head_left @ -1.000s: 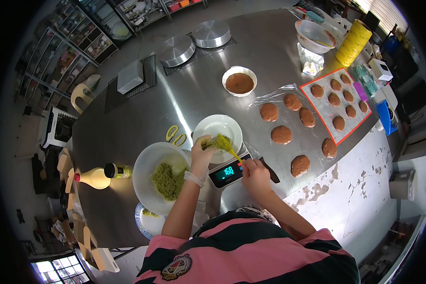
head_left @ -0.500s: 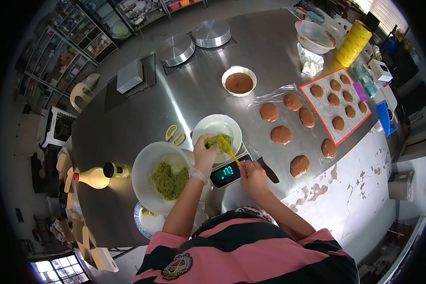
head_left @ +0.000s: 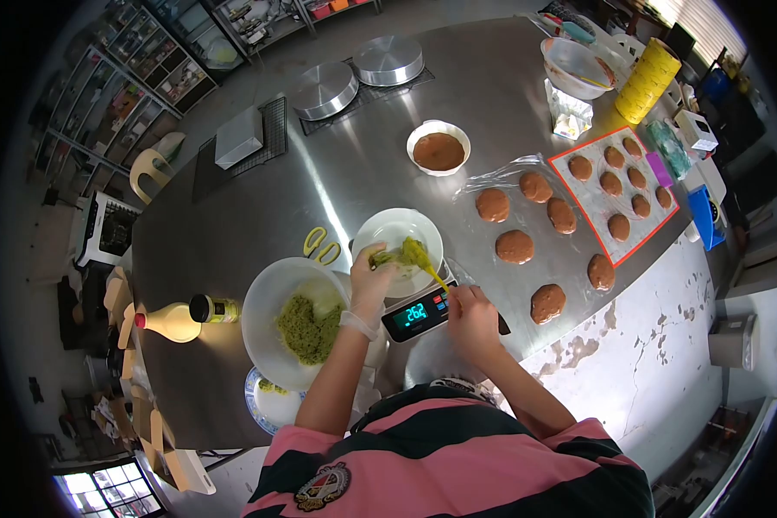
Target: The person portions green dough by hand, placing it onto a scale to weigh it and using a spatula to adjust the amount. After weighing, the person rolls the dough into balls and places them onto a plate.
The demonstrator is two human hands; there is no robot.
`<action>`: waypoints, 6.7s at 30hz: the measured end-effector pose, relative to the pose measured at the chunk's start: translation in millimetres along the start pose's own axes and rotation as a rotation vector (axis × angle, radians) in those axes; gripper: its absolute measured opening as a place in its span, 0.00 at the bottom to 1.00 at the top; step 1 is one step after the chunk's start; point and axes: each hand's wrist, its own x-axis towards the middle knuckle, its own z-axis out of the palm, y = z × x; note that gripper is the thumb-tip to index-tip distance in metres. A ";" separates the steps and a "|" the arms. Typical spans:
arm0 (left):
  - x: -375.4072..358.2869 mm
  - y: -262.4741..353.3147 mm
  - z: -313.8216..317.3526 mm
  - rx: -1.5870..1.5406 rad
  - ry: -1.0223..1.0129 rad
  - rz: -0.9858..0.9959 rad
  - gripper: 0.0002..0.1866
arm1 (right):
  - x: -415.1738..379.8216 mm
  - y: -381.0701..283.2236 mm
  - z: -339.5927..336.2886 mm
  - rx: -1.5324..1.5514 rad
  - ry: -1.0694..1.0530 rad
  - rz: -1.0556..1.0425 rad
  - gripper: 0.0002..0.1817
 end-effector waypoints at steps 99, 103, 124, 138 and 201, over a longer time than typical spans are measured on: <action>9.7 11.6 18.5 0.605 -0.212 0.245 0.29 | 35.7 4.9 -25.6 -0.197 -0.053 -0.010 0.05; 16.0 -0.8 24.1 0.569 -0.146 0.230 0.30 | 28.8 -3.9 -18.3 -0.153 -0.131 0.020 0.05; -54.8 37.0 -131.4 -1.377 0.030 -0.261 0.17 | 8.7 -112.0 35.6 0.160 -0.215 -0.462 0.07; -74.8 -11.1 -185.6 -1.714 0.031 -0.101 0.16 | -1.7 -149.6 67.6 0.304 -0.375 -0.414 0.06; -69.3 40.3 -163.4 -1.388 -0.023 0.004 0.21 | -19.3 -147.9 50.1 0.199 -0.240 -0.656 0.08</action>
